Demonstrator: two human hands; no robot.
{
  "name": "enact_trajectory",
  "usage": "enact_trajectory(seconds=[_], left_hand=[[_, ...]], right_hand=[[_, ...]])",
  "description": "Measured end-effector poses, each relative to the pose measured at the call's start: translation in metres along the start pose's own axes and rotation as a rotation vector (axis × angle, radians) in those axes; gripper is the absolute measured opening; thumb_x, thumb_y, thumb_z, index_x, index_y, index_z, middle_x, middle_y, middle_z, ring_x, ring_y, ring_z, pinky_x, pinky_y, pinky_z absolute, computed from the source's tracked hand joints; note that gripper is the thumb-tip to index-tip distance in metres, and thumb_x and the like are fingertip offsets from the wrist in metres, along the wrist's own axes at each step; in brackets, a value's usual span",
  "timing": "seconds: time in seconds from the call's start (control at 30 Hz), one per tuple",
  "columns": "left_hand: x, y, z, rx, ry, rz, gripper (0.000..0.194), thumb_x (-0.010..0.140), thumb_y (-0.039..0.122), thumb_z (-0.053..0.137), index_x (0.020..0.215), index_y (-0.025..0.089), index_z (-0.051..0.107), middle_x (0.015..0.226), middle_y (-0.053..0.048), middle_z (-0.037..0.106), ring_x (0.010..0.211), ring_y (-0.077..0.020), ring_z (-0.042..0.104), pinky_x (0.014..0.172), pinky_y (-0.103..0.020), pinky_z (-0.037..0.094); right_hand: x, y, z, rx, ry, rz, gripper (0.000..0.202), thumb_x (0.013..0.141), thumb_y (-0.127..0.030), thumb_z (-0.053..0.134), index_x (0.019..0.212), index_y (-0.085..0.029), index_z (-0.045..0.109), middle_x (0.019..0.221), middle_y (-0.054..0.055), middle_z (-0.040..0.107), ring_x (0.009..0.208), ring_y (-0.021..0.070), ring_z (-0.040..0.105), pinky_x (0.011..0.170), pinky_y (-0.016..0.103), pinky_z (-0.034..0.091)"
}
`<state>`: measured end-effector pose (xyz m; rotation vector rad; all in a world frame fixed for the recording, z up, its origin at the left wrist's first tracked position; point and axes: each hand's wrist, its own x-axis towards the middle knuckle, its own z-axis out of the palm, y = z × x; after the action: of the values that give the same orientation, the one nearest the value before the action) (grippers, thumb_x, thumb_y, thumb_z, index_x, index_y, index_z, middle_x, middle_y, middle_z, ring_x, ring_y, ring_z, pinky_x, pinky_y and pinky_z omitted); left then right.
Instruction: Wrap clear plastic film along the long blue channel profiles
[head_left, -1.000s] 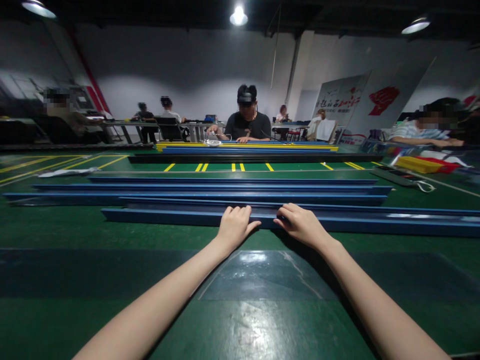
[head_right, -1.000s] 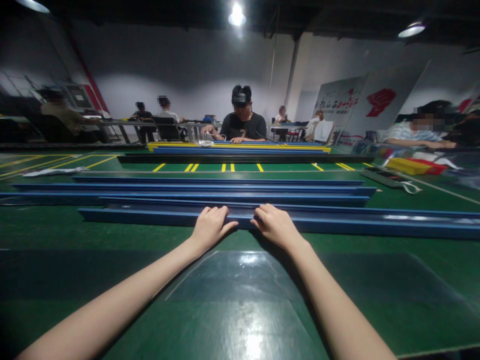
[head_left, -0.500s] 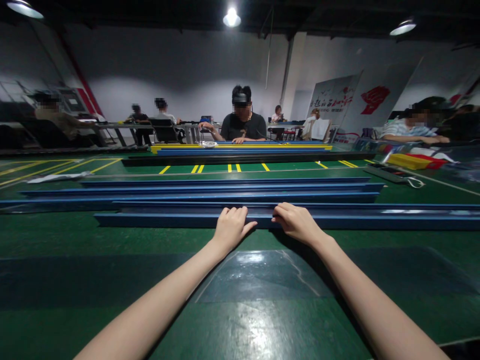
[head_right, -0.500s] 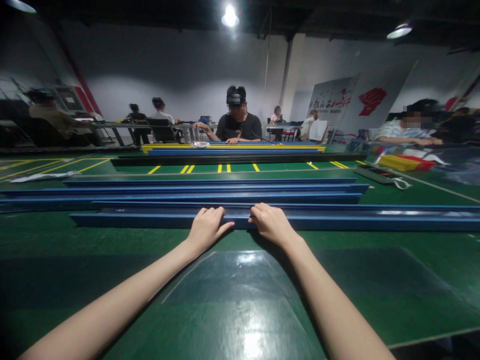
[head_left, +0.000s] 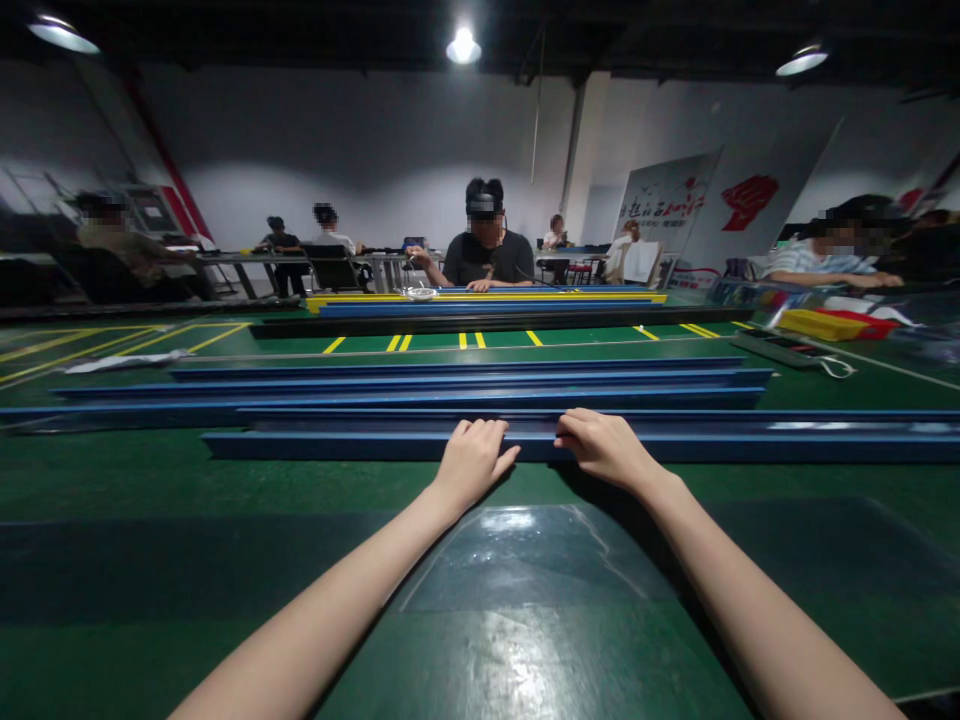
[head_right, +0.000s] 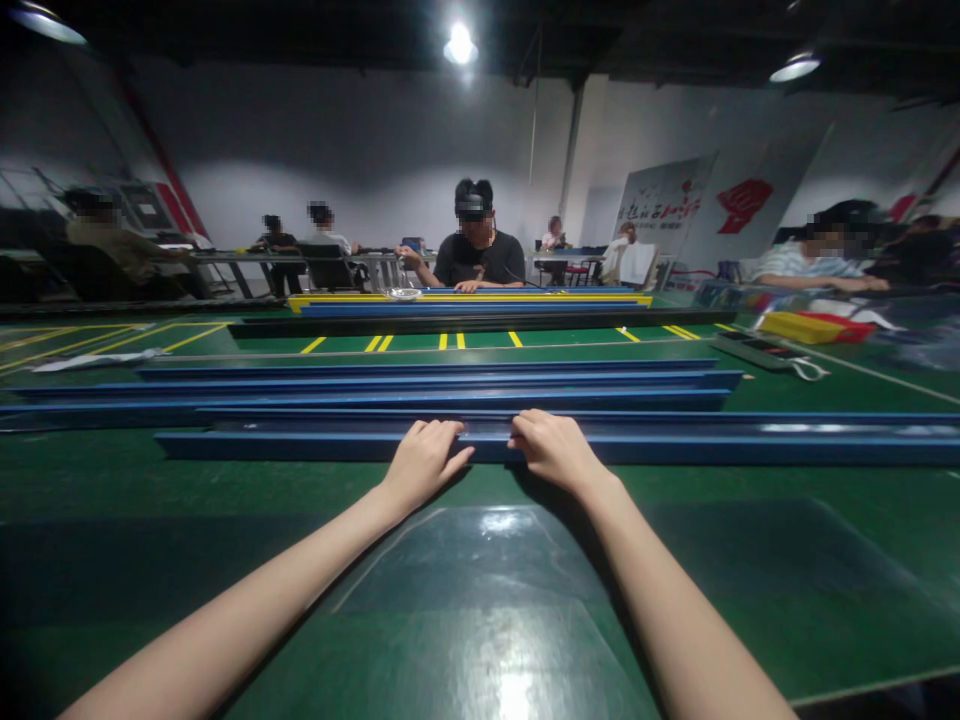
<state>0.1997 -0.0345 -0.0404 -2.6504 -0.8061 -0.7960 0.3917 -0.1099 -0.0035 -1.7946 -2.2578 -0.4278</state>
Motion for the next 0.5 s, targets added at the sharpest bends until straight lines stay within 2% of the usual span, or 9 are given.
enact_trajectory(seconds=[0.27, 0.5], left_hand=[[-0.001, -0.001, 0.001, 0.026, 0.022, -0.031, 0.028, 0.085, 0.038, 0.039, 0.096, 0.014, 0.051, 0.087, -0.006, 0.061, 0.079, -0.0185, 0.052, 0.069, -0.031, 0.033], [-0.001, 0.0, 0.0, 0.059, 0.012, -0.084, 0.032, 0.084, 0.044, 0.039, 0.085, 0.016, 0.054, 0.08, -0.007, 0.059, 0.078, -0.0201, 0.051, 0.067, -0.032, 0.032]], right_hand=[[-0.012, 0.018, -0.008, 0.033, -0.048, 0.104, 0.014, 0.079, -0.023, 0.043, 0.073, -0.019, 0.055, 0.078, 0.002, 0.06, 0.071, 0.0135, 0.054, 0.054, 0.022, 0.028], [-0.018, 0.027, -0.014, 0.009, -0.064, 0.165, 0.013, 0.075, -0.024, 0.044, 0.066, -0.02, 0.053, 0.072, 0.001, 0.06, 0.064, 0.0126, 0.053, 0.05, 0.022, 0.025]])
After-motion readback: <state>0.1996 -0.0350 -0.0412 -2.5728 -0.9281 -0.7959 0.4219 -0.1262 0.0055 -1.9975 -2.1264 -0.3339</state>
